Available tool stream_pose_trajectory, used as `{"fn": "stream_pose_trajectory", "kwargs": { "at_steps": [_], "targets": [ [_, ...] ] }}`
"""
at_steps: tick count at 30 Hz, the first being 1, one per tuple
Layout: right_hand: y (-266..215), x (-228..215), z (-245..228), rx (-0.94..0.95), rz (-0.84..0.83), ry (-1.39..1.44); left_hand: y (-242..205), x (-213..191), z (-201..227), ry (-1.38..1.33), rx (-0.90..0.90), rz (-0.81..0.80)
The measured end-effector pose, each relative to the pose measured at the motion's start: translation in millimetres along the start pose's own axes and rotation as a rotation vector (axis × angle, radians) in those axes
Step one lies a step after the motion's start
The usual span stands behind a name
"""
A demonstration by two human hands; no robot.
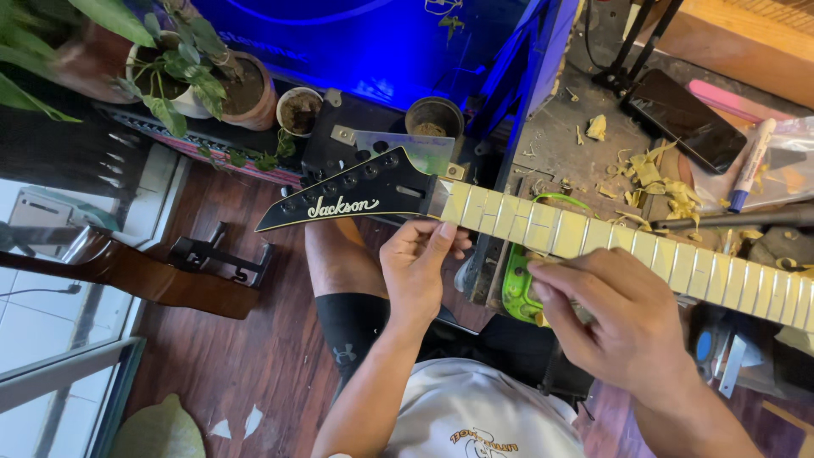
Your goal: The person applies masking tape to the fretboard of a Jackson electric guitar. They place strips of tape between the frets, smooth them down, and trim excess tape with a utility knife. The process is repeated along the length of the fretboard.
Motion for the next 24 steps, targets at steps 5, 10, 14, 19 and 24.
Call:
{"fn": "stream_pose_trajectory", "kwargs": {
  "at_steps": [5,10,14,19,24],
  "targets": [
    [4.1,25.7,0.3,0.103,0.079,0.040,-2.6,-1.7,-1.7,0.010,0.071,-0.060],
    [15.8,43.3,8.0,0.072,0.140,-0.039,-14.3,4.9,29.3,0.248,0.177,0.016],
    [37.1,67.7,14.7,-0.085,0.133,-0.245,-8.0,5.0,35.0,0.259,0.239,-0.013],
    [46.5,77.2,21.6,-0.127,0.189,-0.271,-11.5,2.8,42.1,0.235,0.301,-0.017],
    [53.2,75.3,32.3,0.037,0.171,0.065,-22.0,-17.2,43.8,0.148,0.380,-0.074]
  ]
}}
Point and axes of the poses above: each hand's wrist, its own y-axis towards the middle knuckle, its own x-axis out of the palm, z = x × y, the point moved 4 cm from there along y, towards the middle knuckle, and after that the axes turned 7 degrees about -x, right-handed, at the moved point
